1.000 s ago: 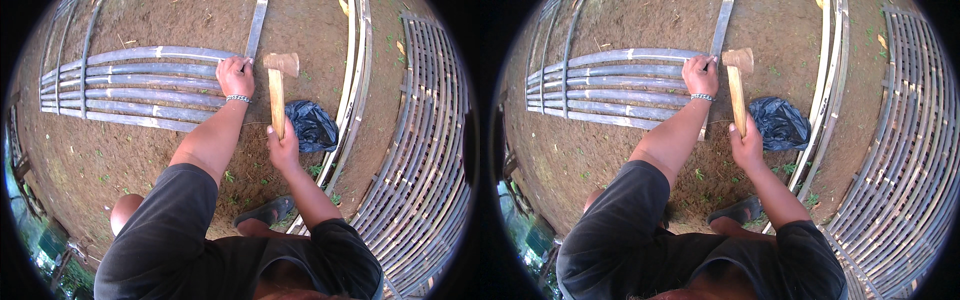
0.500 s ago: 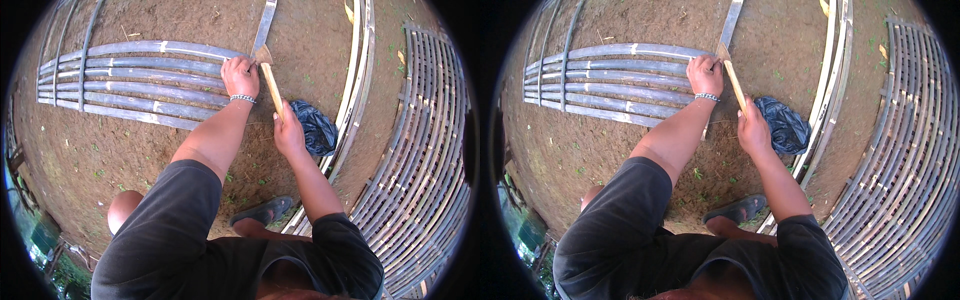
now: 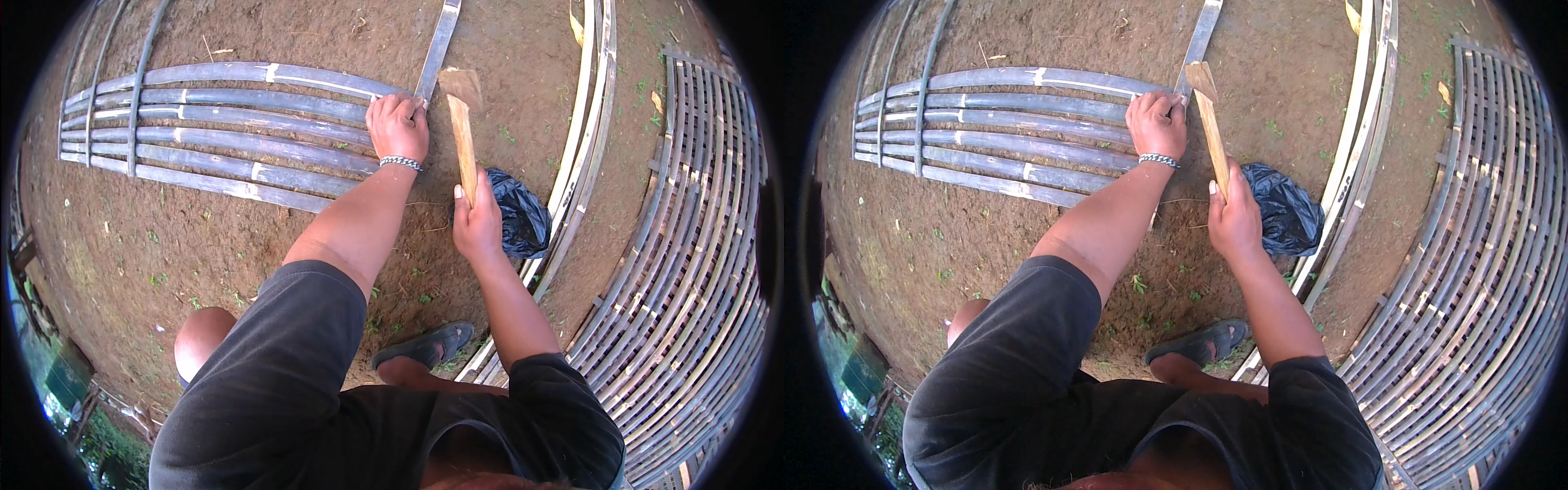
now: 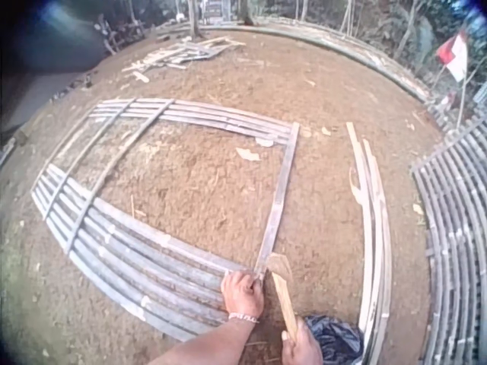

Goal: The person hammers nails into a metal frame structure on the ground using a small hammer. They repeatedly pick up nails from a black plastic bag and drive them into the frame to secure the pieces together.

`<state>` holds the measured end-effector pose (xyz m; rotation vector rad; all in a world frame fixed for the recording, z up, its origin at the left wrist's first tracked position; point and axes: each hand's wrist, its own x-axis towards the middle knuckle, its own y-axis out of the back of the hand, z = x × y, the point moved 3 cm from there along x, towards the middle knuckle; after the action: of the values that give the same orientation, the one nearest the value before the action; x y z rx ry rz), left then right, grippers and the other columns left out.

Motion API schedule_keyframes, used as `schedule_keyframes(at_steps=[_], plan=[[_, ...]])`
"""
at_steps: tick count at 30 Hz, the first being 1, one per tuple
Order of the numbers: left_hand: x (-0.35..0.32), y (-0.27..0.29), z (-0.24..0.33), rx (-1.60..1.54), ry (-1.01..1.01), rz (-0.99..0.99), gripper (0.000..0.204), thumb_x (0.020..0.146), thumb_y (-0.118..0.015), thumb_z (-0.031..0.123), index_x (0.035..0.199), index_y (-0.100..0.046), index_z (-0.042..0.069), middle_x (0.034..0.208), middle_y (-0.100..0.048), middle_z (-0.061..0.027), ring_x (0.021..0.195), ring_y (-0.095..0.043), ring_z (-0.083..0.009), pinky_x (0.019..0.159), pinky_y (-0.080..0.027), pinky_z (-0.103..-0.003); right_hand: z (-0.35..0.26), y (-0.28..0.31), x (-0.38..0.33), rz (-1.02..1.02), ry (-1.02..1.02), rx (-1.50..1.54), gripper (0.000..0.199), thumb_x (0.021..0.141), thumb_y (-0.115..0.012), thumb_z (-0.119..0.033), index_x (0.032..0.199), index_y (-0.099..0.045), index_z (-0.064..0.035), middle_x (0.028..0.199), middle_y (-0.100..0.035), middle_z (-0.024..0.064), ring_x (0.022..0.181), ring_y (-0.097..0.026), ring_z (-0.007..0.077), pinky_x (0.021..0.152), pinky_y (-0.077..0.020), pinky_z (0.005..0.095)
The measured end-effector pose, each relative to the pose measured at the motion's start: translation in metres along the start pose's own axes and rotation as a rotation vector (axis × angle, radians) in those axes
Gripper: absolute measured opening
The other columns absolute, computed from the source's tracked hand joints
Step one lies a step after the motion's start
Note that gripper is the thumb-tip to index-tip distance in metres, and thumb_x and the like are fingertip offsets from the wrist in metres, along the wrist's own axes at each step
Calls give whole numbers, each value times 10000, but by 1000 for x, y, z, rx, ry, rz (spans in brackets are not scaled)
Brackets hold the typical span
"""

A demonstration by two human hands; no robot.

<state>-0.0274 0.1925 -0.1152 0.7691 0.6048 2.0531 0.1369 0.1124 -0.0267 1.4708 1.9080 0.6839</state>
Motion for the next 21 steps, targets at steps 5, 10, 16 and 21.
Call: schedule_keyframes(at_steps=[5,10,16,21], plan=[[-2,-2,-1,-4,-3,-6,59,777,-756,114,831,-732,119,925,-676,-37,1003,-623,-280,1062,-413,-478,14,-12,0,-159,-156,-122,489,1016,-531,-170,1458,-398,-9,1292,-582,304,1133,-597,492,942,-503,528],[-1,-2,-3,19,-26,14,41,792,-753,118,814,-720,123,935,-687,-33,968,-630,-275,1001,-434,-466,5,-4,-3,17,-39,-1,492,1009,-540,-175,1448,-403,0,1284,-586,314,1134,-602,485,944,-505,536],[0,-2,-2,24,-34,17,48,782,-750,109,824,-726,118,932,-678,-39,1003,-626,-280,1042,-420,-476,14,-10,4,-111,-193,-65,485,1010,-552,-176,1435,-417,15,1272,-582,332,1131,-598,499,939,-498,529],[1,0,0,26,-46,23,40,794,-754,125,813,-721,112,932,-686,-40,986,-635,-274,996,-436,-462,3,-4,0,-114,-233,24,499,1005,-554,-174,1436,-409,32,1252,-597,336,1124,-601,505,939,-499,543]])
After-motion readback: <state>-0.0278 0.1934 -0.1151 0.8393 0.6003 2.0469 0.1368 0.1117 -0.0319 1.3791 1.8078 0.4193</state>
